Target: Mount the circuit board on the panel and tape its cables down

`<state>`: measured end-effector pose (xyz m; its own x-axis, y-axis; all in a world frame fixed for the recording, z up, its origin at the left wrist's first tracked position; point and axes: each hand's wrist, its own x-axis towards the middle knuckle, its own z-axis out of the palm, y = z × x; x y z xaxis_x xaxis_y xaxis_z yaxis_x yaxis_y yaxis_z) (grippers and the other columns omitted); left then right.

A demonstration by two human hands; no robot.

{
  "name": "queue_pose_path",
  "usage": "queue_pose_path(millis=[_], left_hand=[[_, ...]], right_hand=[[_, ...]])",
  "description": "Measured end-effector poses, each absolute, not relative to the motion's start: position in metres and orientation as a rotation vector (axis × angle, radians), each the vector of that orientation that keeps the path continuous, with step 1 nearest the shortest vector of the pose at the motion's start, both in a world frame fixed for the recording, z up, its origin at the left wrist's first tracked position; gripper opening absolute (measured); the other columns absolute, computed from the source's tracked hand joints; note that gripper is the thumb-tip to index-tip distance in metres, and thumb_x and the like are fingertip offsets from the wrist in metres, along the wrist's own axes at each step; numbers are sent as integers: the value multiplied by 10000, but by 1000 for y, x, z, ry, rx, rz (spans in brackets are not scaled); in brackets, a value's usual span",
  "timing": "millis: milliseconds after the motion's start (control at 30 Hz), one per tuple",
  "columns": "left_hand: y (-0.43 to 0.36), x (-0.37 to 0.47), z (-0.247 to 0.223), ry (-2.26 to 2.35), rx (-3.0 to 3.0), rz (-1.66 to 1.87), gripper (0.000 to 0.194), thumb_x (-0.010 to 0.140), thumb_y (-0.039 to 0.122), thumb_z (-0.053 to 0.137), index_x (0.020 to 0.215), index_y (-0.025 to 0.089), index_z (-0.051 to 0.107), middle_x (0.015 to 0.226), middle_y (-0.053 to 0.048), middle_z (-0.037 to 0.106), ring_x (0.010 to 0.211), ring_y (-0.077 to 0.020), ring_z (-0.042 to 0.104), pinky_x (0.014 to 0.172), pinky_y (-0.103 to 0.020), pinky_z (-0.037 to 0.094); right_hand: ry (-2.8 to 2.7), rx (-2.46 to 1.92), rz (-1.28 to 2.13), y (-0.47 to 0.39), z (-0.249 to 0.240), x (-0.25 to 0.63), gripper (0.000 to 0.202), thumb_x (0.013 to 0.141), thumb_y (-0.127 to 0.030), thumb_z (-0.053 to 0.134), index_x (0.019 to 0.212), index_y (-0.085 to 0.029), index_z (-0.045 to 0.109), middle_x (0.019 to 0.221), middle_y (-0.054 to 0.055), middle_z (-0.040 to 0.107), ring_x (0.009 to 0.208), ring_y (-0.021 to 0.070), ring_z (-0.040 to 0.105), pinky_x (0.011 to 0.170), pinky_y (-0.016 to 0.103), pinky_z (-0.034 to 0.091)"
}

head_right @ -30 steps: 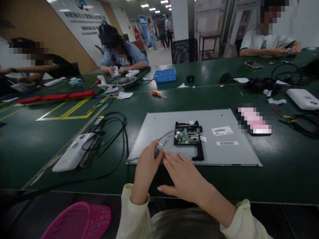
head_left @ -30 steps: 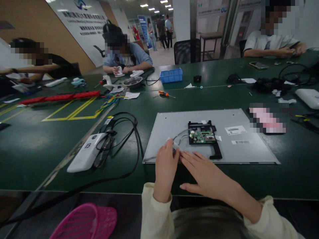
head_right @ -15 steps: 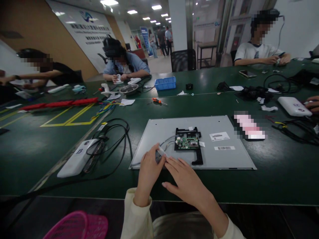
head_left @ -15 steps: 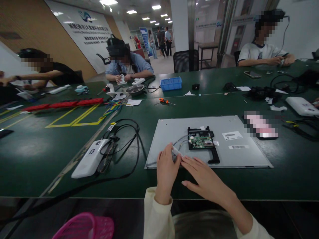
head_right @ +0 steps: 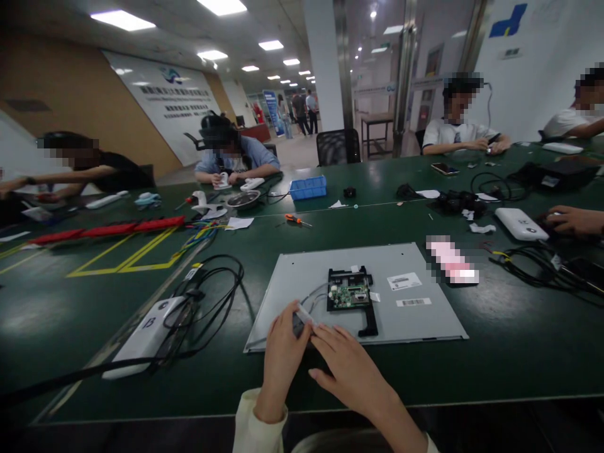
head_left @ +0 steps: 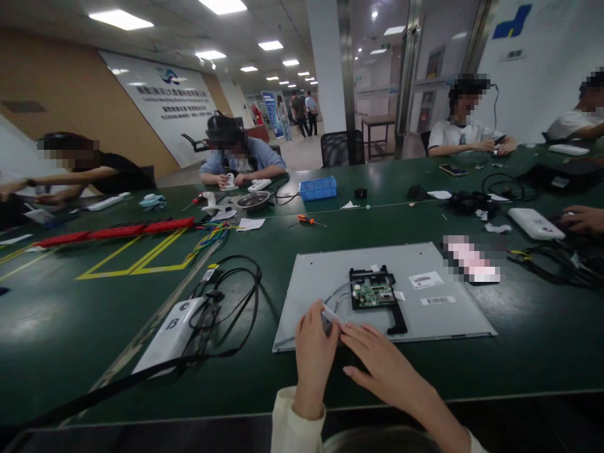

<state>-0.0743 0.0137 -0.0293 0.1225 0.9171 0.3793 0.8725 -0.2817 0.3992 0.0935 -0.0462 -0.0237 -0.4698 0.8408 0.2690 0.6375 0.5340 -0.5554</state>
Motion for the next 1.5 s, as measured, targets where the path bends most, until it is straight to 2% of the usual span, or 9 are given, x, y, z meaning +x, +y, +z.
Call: queue_pose_path(millis=[333,800,1100,1333,1500], left_hand=[[19,-76,-33,1833,2278,947,338,865,270,503,1188,169,512,1151,-111,630,1086,-280,594,947,-468,470],[19,-76,-29,1829,2195,923,334,880,266,496,1200,168,505,1175,-117,618,1116,-265,581,967,-466,463],[18,-73,-29,1819,2206,895,325,883,239,498,1197,156,499,1173,-125,605,1127,-266,563,965,-457,454],[18,-71,-30,1809,2255,934,309,868,242,517,1160,141,509,1082,-129,631,1034,-274,603,917,-449,473],[20,-69,-31,1809,2263,927,321,865,242,522,1164,125,510,1086,-143,627,1042,-284,594,913,-452,470]], right_hand=[[-2240,-1210,553,-45,-20,92,523,910,-333,529,1404,-185,443,1473,81,445,1360,210,398,1163,423,300],[-2272,-1212,472,-43,-30,87,485,918,-331,509,1372,-165,473,1447,91,476,1348,235,413,1139,466,340],[-2235,-1217,462,-45,-24,89,483,898,-278,528,1366,-171,479,1422,106,502,1325,237,441,1121,468,356],[-2175,-1221,479,-46,-18,93,488,874,-328,571,1335,-179,514,1382,104,541,1299,215,464,1110,422,358],[-2167,-1214,467,-46,-17,96,457,874,-345,571,1298,-178,547,1360,119,558,1285,222,480,1098,438,357]])
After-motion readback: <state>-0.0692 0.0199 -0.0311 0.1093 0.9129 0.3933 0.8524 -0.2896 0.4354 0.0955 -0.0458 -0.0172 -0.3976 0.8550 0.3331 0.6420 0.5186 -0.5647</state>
